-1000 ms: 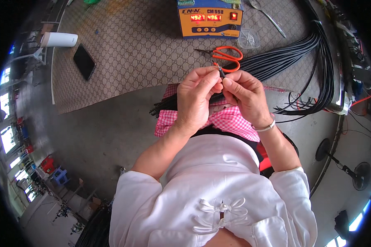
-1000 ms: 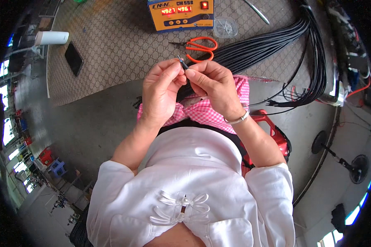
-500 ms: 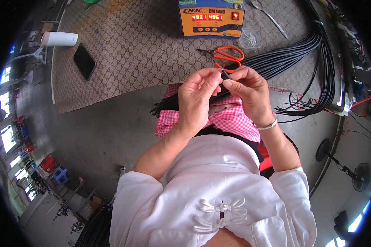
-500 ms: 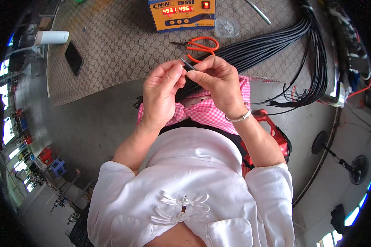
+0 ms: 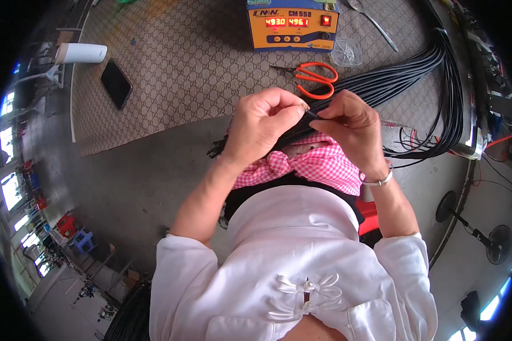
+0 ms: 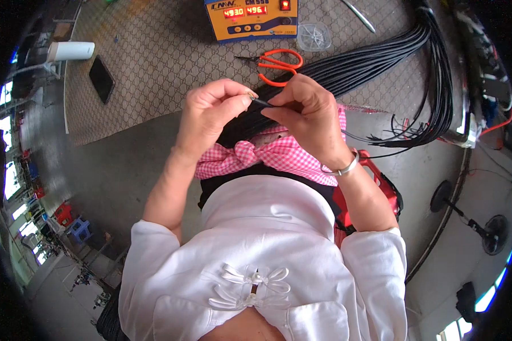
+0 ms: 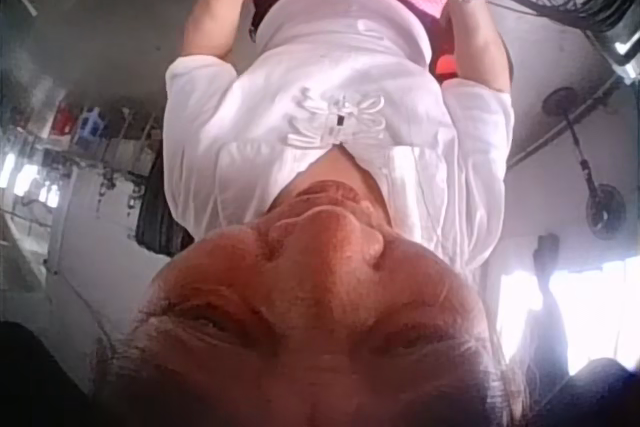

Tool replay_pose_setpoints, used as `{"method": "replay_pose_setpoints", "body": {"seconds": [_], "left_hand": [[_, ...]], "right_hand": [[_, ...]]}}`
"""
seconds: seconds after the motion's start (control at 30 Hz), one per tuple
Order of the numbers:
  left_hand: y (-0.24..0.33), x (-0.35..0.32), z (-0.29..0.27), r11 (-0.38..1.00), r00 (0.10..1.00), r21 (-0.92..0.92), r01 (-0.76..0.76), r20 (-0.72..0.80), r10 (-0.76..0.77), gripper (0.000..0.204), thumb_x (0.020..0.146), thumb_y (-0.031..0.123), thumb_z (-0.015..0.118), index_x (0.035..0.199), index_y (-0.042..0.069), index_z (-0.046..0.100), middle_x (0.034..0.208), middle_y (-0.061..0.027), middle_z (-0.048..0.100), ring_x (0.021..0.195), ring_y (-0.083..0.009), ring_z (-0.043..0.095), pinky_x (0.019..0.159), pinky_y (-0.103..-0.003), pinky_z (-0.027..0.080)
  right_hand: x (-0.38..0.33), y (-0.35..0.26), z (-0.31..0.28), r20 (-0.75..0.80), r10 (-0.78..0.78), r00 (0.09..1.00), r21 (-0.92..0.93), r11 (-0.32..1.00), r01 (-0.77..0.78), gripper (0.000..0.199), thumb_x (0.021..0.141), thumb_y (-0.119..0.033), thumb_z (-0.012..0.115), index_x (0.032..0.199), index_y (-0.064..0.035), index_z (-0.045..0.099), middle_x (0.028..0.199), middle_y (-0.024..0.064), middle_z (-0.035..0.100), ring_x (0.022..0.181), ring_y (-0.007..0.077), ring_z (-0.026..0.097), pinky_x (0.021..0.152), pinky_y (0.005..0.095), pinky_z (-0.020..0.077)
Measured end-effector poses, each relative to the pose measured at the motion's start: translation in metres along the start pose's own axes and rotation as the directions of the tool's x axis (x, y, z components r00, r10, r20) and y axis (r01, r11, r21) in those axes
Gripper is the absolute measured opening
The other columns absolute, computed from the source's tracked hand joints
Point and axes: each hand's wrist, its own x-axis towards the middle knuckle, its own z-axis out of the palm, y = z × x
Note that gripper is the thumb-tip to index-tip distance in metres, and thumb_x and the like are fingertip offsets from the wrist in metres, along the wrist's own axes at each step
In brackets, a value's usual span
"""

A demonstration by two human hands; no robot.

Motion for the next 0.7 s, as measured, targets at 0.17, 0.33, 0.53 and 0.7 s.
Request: {"method": "replay_pose_setpoints", "body": {"seconds": [0.17, 0.33, 0.53, 0.7], "left_hand": [[0.012, 0.010, -0.014, 0.977, 0.978, 0.181, -0.110, 0.195, 0.074, 0.007, 0.078, 0.004, 0.057, 0.079, 0.000, 0.062, 0.071, 0.0014, 0.058, 0.062, -0.0023, 0.048, 0.057, -0.017, 0.039], [-0.006, 0.005, 0.008, 0.998, 0.997, -0.066, -0.007, -0.072, 0.002, 0.007, 0.079, 0.005, 0.058, 0.081, 0.001, 0.062, 0.071, 0.0018, 0.057, 0.063, -0.0028, 0.048, 0.058, -0.017, 0.040], [-0.021, 0.001, 0.031, 0.936, 0.960, -0.338, -0.098, -0.281, -0.002, 0.007, 0.080, 0.004, 0.056, 0.084, 0.000, 0.059, 0.072, -0.0007, 0.055, 0.064, -0.0044, 0.046, 0.060, -0.018, 0.039], [-0.026, 0.004, 0.042, 0.881, 0.928, -0.430, -0.197, -0.372, 0.026, 0.004, 0.080, 0.003, 0.055, 0.082, 0.001, 0.057, 0.072, -0.0016, 0.054, 0.064, -0.0055, 0.046, 0.061, -0.019, 0.038]], "right_hand": [[-0.002, -0.007, 0.000, 0.044, 0.114, 0.993, 0.013, 0.993, -0.115, 0.016, 0.066, 0.006, 0.070, 0.070, -0.0003, 0.055, 0.071, -0.0013, 0.049, 0.059, 0.0026, 0.050, 0.051, 0.0172, 0.0417], [-0.002, 0.010, 0.007, -0.070, 0.176, 0.982, 0.285, 0.947, -0.149, 0.015, 0.069, 0.006, 0.067, 0.073, -0.0019, 0.056, 0.071, -0.0013, 0.055, 0.063, 0.0028, 0.052, 0.054, 0.0163, 0.0445], [0.000, 0.009, 0.018, -0.126, 0.249, 0.960, 0.486, 0.859, -0.159, 0.016, 0.069, 0.009, 0.066, 0.076, -0.0019, 0.056, 0.073, -0.0006, 0.057, 0.064, 0.0041, 0.053, 0.061, 0.0163, 0.0458], [-0.001, 0.016, 0.023, -0.110, 0.305, 0.946, 0.618, 0.767, -0.176, 0.017, 0.069, 0.011, 0.065, 0.077, -0.0013, 0.057, 0.073, -0.0002, 0.056, 0.066, 0.0052, 0.053, 0.064, 0.0168, 0.0461]]}}
